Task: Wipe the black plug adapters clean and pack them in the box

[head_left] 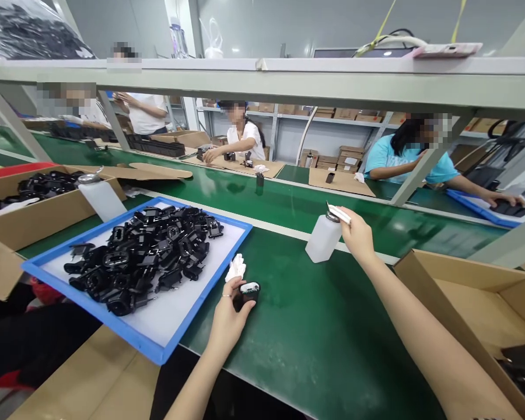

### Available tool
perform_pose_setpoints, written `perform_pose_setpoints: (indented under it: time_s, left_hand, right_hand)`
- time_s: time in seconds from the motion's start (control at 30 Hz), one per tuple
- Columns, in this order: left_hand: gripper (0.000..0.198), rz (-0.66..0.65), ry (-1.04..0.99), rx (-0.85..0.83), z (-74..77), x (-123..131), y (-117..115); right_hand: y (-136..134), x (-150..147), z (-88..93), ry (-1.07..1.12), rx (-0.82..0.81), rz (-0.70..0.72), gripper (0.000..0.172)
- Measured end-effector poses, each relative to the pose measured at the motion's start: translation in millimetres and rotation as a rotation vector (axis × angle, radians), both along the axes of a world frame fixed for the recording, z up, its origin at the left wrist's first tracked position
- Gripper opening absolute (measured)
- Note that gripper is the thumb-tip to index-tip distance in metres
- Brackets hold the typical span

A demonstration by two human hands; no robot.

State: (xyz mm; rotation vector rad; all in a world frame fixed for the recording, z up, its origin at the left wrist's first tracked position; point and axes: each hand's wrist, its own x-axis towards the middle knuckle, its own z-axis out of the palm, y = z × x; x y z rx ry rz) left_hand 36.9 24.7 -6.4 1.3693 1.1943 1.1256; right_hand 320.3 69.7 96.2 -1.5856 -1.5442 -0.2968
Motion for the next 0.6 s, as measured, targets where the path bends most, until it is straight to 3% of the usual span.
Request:
perform_pose_setpoints:
  time_s: [0.17,0.27,0.33,0.43,0.53,0.6]
  left_hand:
    - [0.046,-0.057,0.058,-0.018,-2.5,-4.7,-3.1]
    - [0.042,-0.079,0.049,-0.022,-1.7,-8.2,-3.7]
    - [0.04,-0.082,0.027,-0.031,0.1,-10.1,-4.3]
    - [0.043,-0.1,0.024,-0.058,3.6,-12.5,-5.3]
    - [0.049,-0.162,0.026,-0.091,5.8,-14.3,-5.5]
    - [0.054,-0.214,-0.005,-0.108,5.7,-15.4,-5.4]
  right_hand:
    - [4.4,2.4,18.7,0.46,0.077,0.037,0.03]
    - [-4.5,-7.2,31.4,0.541,0.224,0.049,0.031]
    - [-14.5,-26.2,31.3,0.512,0.223,0.075,0.032]
    - [-27.4,-69.1,11.1,0.491,-0.08,0.221,0.029]
    - [-34.5,-112.6,-24.9,0.506,-0.433,0.471,0.027]
    - [-37.7,-133.6,-47.2,0.526,-0.543,0.615,0.027]
